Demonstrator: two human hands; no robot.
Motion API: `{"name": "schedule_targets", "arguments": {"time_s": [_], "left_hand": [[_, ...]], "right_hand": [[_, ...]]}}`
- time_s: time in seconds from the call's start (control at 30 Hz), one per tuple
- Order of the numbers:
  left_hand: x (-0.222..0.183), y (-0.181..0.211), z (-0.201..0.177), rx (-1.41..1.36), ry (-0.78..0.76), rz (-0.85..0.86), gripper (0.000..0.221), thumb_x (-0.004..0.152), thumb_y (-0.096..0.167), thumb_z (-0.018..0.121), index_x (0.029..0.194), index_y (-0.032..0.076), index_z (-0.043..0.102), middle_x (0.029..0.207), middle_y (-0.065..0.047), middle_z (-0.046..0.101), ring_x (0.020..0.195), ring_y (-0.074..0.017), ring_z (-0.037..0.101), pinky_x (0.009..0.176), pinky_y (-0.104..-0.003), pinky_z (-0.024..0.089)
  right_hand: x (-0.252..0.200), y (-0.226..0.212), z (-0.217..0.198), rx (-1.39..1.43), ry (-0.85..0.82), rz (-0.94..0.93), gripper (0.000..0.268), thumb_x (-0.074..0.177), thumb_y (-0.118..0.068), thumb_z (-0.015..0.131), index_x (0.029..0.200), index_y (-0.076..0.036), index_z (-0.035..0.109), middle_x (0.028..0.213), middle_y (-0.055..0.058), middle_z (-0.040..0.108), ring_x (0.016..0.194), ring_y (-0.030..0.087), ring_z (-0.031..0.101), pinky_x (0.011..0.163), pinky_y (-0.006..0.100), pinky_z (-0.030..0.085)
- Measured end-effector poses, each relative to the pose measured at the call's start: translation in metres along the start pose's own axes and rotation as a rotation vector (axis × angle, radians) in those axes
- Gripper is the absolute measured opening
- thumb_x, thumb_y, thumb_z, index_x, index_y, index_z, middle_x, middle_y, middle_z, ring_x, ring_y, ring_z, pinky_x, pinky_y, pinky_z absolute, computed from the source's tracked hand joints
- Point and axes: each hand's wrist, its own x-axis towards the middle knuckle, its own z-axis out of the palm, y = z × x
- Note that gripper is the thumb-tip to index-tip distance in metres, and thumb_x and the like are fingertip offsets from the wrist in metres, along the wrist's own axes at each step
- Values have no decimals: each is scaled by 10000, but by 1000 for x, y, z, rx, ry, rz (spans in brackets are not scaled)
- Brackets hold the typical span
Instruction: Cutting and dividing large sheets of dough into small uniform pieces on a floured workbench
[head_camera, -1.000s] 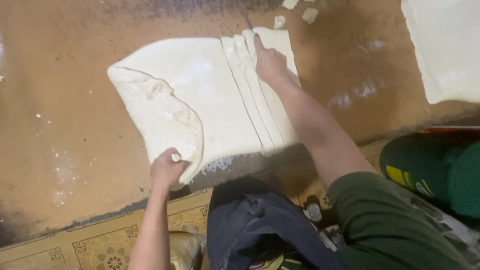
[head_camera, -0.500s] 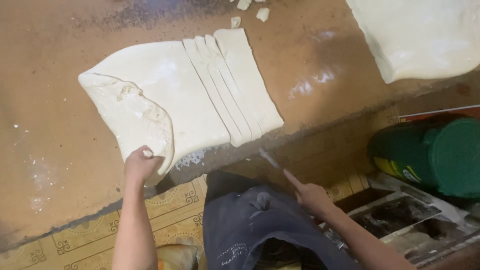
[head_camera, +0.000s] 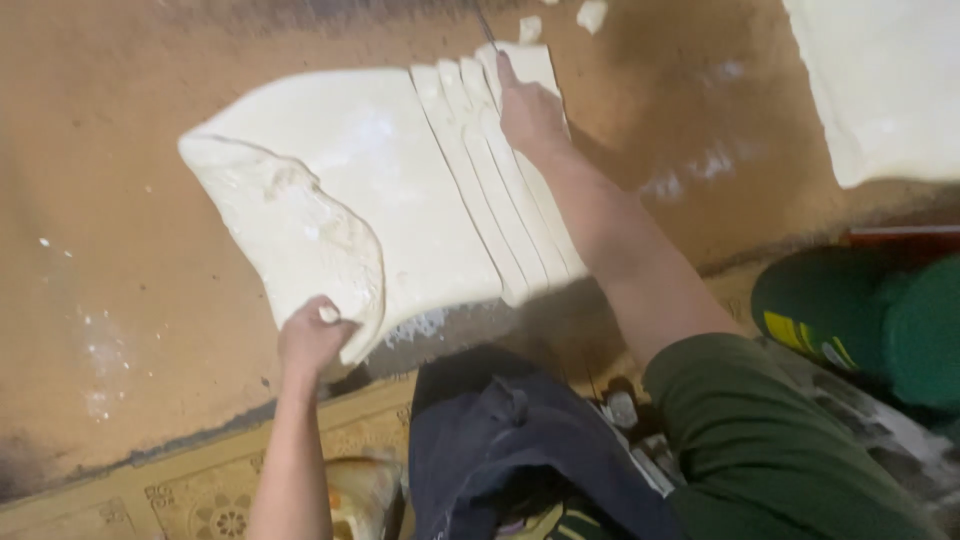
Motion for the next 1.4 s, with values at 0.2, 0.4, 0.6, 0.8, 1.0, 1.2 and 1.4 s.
{"name": "schedule_targets", "arguments": {"time_s": [0.2,0.4,0.6,0.8,1.0,1.2,1.4], "left_hand": [[19,-34,28,-121,152,88,315,708,228,800,1007,138,763,958,-297,727,1052,-491,679,821,-513,543],[36,-51,39,-44,225,140,367,705,282,820,1038,137,765,972,-280,740,1049,-480,687,843,-518,552],[24,-44,37,-15,207,130,324,727,318,808,1006,158,770,957,-280,741,1041,-486,686,856,-518,549],[-4,-16,19,-116,106,39,315,724,251,781,1015,130,761,958,-290,741,1032,-458,703,844,-501,560],[17,-29,19,-161,80,-10,285,711,234,790,972,125,750,947,-289,733,1030,-470,694,795,-504,556],[30,-34,21,45,76,17,344,788,391,732,1039,162,676,1124,-180,744,1030,-368,672,852,-448,488],[14,-38,45,-56,252,112,316,717,289,794,1003,158,756,981,-253,744,1044,-451,687,859,-508,540]], "right_hand": [[-193,41,-7,118,-200,-24,751,963,-40,459,1617,-204,129,1148,314,667,1098,444,675,926,571,512],[-382,124,53,-38,-454,59,859,903,-95,491,1625,-297,72,866,198,724,816,368,735,750,471,558],[-412,143,61,112,-317,137,712,994,-203,413,1617,-368,112,858,247,710,853,392,725,808,512,544],[-180,65,-11,93,17,4,650,1027,-146,451,1616,-195,181,1075,313,699,1088,428,681,923,545,508],[20,33,21,47,55,46,662,978,-115,438,1574,-272,197,1088,261,702,1071,401,701,923,534,533],[-71,51,24,4,35,26,798,810,83,446,1540,-159,232,870,200,682,771,431,678,701,544,526],[-316,120,49,115,-316,57,782,934,-62,444,1609,-234,88,941,279,717,913,465,719,806,570,532]]}}
